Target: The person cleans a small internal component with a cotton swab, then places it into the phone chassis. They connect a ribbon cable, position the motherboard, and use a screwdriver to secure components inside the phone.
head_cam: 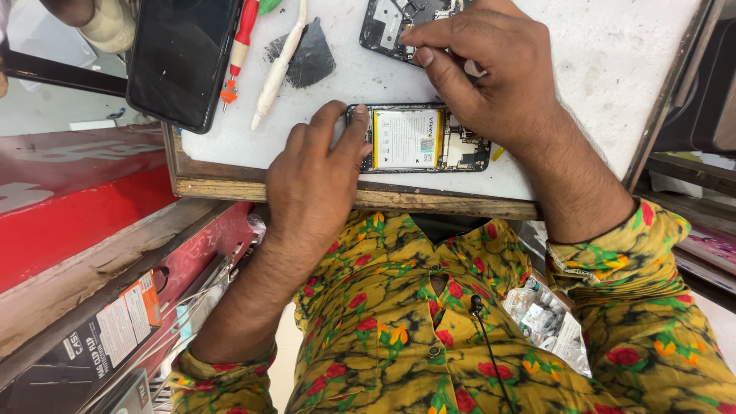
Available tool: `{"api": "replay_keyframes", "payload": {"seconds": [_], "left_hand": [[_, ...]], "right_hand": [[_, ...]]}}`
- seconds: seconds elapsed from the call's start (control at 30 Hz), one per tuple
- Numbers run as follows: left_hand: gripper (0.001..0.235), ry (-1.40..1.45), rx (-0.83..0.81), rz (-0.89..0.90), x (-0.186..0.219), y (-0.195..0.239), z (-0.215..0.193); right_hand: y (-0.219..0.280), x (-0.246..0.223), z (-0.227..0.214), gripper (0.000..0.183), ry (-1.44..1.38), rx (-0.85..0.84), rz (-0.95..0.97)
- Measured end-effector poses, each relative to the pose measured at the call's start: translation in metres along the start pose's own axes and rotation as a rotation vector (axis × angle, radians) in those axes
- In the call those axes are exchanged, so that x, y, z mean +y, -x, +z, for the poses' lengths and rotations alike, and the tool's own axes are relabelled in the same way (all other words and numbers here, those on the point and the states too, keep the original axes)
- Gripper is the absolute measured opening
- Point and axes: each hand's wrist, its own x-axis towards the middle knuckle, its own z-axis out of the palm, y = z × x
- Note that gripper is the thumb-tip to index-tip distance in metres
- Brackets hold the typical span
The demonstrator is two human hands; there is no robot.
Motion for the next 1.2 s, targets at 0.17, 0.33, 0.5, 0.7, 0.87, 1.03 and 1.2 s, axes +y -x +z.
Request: {"api": "replay_keyframes", "payload": {"seconds": [0.17, 0.33, 0.5, 0.7, 0.87, 1.03, 1.2], "left_hand": [[0.049, -0.195, -0.045, 0.03, 0.003, 0.004, 0.0], [0.052, 0.013, 0.015, -0.011, -0.003, 0.006, -0.003], [0.043, 0.141, 0.145, -0.097, 0.0, 0.014, 0.008], [0.036, 0.151, 0.148, -0.041, -0.002, 0.018, 0.005], [0.039, 0.165, 0.071, -0.017, -0.003, 0.01, 0.001], [0.038, 0.188, 0.056, 0.004, 0.007, 0.004, 0.006], [0.029, 0.189, 0.231, -0.093, -0.01, -0.014, 0.002]], "right_hand": [[-0.002, -0.003, 0.001, 0.016, 0.113, -0.117, -0.022], [-0.003, -0.024, 0.008, 0.029, 0.2, -0.315, -0.079], [0.0, -0.031, 0.015, 0.04, 0.274, -0.391, -0.086], [-0.006, -0.037, 0.015, 0.04, 0.252, -0.41, -0.085], [-0.006, -0.039, 0.015, 0.044, 0.24, -0.364, -0.12], [-0.005, -0.035, 0.011, 0.025, 0.266, -0.353, -0.089], [0.0, -0.016, 0.0, 0.019, 0.13, -0.072, -0.025]]}}
